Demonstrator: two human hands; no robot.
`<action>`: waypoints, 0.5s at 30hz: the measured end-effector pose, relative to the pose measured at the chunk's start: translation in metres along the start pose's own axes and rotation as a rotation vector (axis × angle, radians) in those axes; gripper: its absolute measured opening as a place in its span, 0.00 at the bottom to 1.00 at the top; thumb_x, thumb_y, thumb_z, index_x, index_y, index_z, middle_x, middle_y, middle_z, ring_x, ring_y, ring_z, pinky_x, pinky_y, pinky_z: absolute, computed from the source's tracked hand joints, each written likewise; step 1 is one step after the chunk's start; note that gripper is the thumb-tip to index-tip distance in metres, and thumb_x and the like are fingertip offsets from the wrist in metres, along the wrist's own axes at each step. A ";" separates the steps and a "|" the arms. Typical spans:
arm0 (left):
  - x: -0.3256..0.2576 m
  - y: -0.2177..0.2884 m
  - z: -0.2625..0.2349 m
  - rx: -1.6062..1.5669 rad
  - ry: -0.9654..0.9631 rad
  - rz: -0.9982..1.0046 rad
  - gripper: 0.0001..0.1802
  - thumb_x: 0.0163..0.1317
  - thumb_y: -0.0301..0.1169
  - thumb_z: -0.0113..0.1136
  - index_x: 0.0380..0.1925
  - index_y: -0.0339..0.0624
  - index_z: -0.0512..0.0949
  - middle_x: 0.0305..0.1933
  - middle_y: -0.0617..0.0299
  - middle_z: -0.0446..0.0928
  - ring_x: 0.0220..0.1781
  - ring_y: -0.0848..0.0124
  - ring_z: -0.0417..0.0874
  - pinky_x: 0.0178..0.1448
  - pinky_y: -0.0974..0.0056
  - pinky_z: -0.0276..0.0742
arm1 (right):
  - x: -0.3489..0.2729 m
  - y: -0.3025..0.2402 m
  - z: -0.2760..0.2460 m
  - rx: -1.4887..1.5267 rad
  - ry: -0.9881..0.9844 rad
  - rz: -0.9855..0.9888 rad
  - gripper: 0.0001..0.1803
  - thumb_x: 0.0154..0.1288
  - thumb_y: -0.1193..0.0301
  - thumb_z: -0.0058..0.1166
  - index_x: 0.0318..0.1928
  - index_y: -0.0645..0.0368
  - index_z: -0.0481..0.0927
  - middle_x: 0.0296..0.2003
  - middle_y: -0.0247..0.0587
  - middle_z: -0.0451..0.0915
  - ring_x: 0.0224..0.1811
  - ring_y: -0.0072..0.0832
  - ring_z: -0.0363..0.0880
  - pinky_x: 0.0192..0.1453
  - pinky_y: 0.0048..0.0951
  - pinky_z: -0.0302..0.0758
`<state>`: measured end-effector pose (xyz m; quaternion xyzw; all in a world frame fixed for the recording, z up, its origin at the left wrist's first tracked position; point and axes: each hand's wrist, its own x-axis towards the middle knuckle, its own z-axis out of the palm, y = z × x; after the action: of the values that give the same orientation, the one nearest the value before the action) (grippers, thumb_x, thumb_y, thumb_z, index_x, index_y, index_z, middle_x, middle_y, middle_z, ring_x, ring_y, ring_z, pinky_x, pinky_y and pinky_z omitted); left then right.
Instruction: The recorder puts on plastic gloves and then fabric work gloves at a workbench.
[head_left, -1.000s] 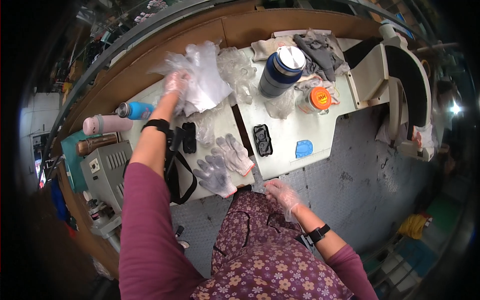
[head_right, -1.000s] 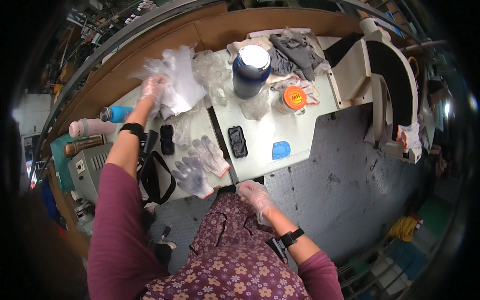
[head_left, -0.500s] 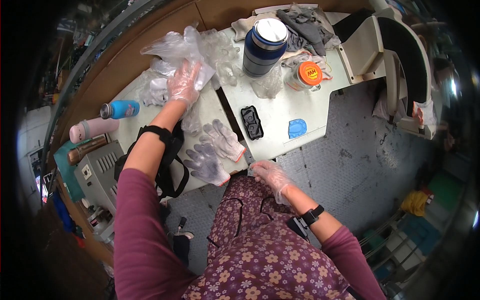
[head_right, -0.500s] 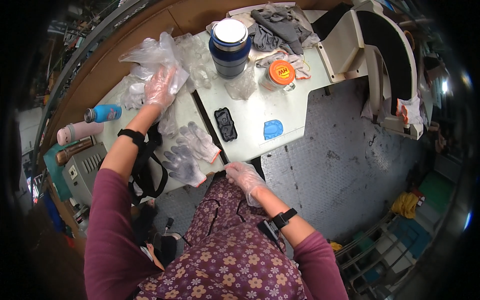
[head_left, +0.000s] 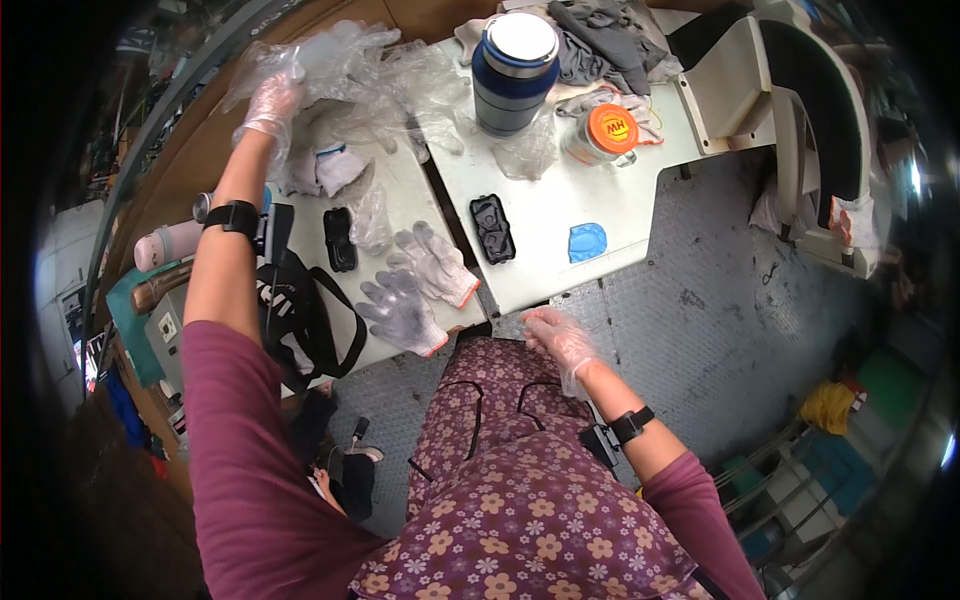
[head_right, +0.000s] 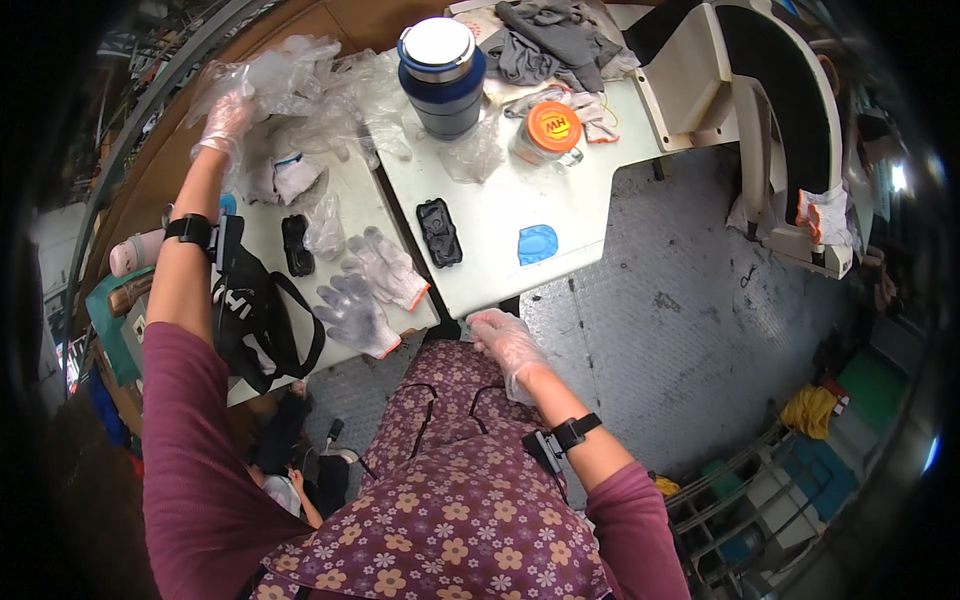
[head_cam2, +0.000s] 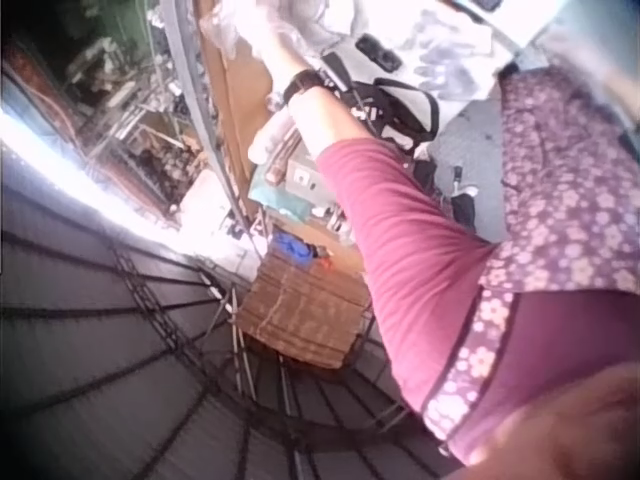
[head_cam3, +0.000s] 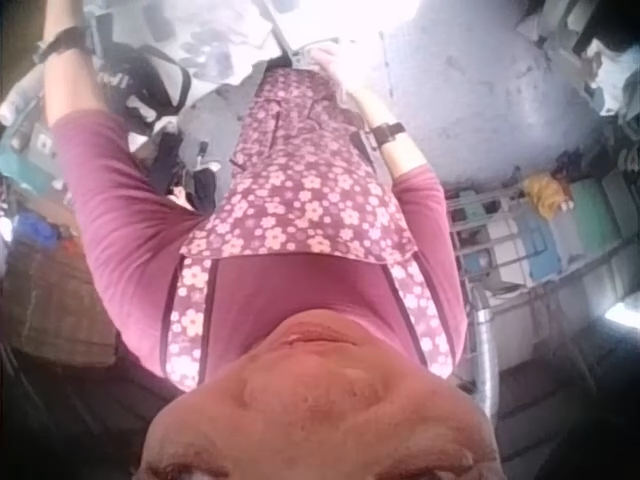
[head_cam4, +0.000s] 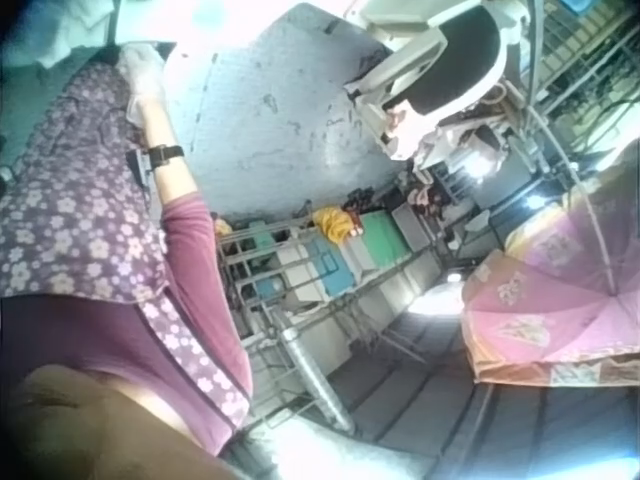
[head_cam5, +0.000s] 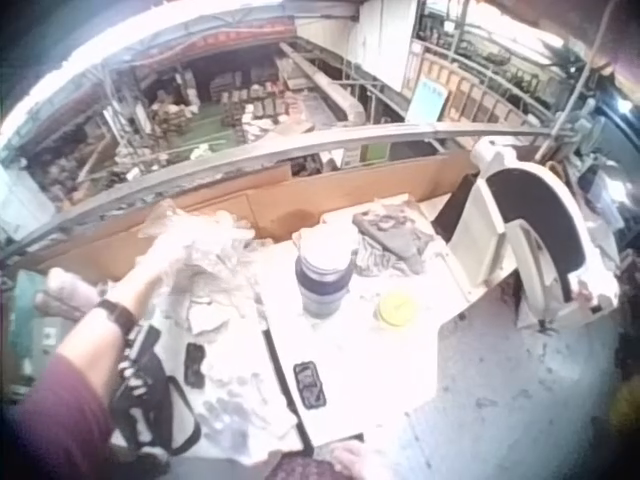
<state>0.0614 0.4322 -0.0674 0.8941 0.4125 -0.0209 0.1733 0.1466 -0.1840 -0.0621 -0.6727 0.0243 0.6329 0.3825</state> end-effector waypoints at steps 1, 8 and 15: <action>0.000 0.003 -0.002 0.095 0.039 0.032 0.23 0.64 0.46 0.51 0.47 0.41 0.83 0.48 0.40 0.83 0.51 0.40 0.83 0.56 0.44 0.78 | 0.001 0.001 -0.001 0.016 -0.012 0.014 0.16 0.71 0.67 0.53 0.52 0.65 0.81 0.33 0.33 0.80 0.33 0.19 0.77 0.39 0.22 0.75; -0.053 0.071 0.016 0.138 -0.179 0.093 0.40 0.49 0.45 0.71 0.65 0.50 0.74 0.61 0.44 0.78 0.64 0.47 0.78 0.70 0.52 0.72 | 0.008 0.009 -0.012 0.013 -0.013 -0.014 0.15 0.70 0.69 0.55 0.51 0.65 0.81 0.33 0.34 0.81 0.32 0.19 0.78 0.39 0.23 0.75; -0.112 0.118 -0.015 0.226 -0.479 0.193 0.55 0.43 0.42 0.79 0.74 0.52 0.64 0.73 0.42 0.67 0.74 0.50 0.69 0.76 0.55 0.66 | 0.004 0.016 -0.041 0.055 -0.015 0.057 0.15 0.71 0.68 0.55 0.52 0.65 0.80 0.33 0.32 0.79 0.31 0.17 0.76 0.35 0.20 0.73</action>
<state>0.0738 0.2848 0.0016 0.9124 0.2680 -0.2608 0.1664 0.1729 -0.2162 -0.0773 -0.6562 0.0579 0.6476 0.3829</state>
